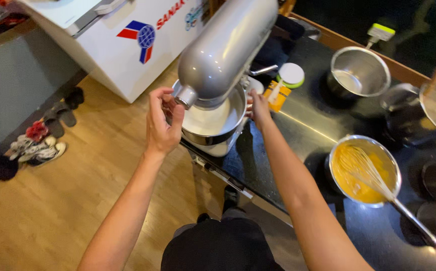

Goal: The person whisks yellow batter in a bowl by hand, then transfers white whipped contents from a larger mixer bowl into the yellow batter using a spatula and continues whisking.

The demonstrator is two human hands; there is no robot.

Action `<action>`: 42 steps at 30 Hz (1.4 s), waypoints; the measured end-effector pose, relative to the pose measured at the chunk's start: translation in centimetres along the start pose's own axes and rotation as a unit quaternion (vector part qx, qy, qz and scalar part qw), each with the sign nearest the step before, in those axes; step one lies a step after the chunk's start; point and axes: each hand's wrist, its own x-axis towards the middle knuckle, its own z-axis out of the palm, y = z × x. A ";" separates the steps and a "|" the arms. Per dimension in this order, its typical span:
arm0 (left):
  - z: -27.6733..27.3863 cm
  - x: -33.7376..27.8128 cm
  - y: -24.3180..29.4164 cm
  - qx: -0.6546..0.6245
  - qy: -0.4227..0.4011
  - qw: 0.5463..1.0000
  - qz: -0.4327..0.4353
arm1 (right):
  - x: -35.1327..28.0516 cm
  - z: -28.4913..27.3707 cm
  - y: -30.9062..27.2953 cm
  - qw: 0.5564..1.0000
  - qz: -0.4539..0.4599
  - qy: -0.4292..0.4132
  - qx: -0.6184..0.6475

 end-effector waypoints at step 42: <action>0.1 0.4 -7.9 0.222 -0.118 0.968 -0.010 | 2.6 1.1 -1.3 0.972 -0.207 -0.043 -0.105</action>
